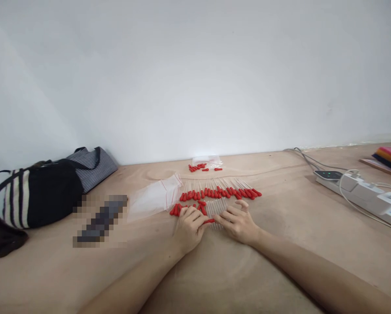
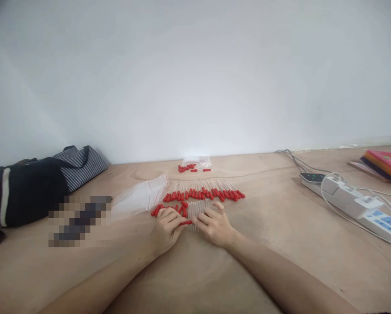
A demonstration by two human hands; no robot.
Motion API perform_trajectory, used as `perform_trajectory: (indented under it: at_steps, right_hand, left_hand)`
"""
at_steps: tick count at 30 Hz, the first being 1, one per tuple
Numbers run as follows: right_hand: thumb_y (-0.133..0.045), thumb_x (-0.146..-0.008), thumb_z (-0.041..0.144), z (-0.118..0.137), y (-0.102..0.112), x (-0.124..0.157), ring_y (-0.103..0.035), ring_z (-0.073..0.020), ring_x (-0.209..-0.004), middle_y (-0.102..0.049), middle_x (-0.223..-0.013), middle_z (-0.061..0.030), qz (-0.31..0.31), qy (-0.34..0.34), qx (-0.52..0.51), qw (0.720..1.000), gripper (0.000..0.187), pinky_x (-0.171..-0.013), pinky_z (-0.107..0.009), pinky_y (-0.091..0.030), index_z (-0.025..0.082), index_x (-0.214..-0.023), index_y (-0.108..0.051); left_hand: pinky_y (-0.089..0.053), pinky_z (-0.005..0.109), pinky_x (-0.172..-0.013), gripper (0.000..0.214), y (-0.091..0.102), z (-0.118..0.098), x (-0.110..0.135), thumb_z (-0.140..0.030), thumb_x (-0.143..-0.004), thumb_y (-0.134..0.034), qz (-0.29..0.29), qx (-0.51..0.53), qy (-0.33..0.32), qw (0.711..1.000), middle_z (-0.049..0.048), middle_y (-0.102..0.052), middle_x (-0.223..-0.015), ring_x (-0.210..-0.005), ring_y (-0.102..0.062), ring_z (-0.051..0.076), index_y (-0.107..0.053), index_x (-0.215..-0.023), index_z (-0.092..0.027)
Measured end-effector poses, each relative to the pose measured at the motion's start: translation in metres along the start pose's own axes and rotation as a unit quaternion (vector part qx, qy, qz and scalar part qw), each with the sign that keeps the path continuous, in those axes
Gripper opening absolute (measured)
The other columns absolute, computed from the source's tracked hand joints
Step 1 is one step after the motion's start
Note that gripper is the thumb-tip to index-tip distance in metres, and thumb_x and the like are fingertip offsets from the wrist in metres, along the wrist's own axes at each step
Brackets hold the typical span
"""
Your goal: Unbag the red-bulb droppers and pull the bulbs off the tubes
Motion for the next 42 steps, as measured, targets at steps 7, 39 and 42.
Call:
perform_trajectory:
  at_steps: [7,39,42]
  right_hand:
    - [-0.040,-0.082,0.013,-0.007,0.000,0.009,-0.043,-0.0091,-0.060,-0.055,-0.057,0.0041,0.039,-0.011,-0.034,0.999,0.023,-0.078,-0.035,-0.020,0.024,-0.086,-0.061]
    - [-0.042,-0.073,0.008,-0.024,-0.060,-0.003,-0.049,-0.0170,-0.086,-0.051,-0.087,-0.0063,0.185,-0.332,-0.176,0.908,0.021,-0.071,-0.030,-0.027,0.017,-0.081,-0.059]
    - [-0.042,-0.076,0.011,-0.021,-0.057,-0.005,-0.049,-0.0168,-0.085,-0.051,-0.086,-0.0058,0.187,-0.324,-0.179,0.910,0.018,-0.071,-0.030,-0.028,0.017,-0.080,-0.059]
  left_hand:
    - [-0.029,0.033,-0.066,0.021,0.002,-0.004,0.004,-0.022,-0.084,-0.044,0.027,-0.013,-0.011,0.999,0.0003,-0.060,-0.064,-0.067,-0.049,0.015,-0.059,-0.069,-0.020]
    - [-0.033,0.034,-0.072,0.030,0.021,0.077,0.003,-0.040,-0.071,-0.057,-0.017,-0.094,0.281,0.955,0.0037,-0.063,-0.085,-0.082,-0.054,0.022,-0.056,-0.093,-0.020]
    - [-0.032,0.035,-0.072,0.017,0.022,0.087,-0.001,-0.036,-0.073,-0.054,-0.004,-0.132,0.297,0.946,0.0038,-0.061,-0.084,-0.085,-0.052,0.023,-0.059,-0.080,-0.021]
Point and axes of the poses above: each hand's wrist, its own x-axis away from the middle knuckle, its own y-axis out of the back of the hand, z = x × y, the point moved 9 cm from there along -x, towards the middle knuckle
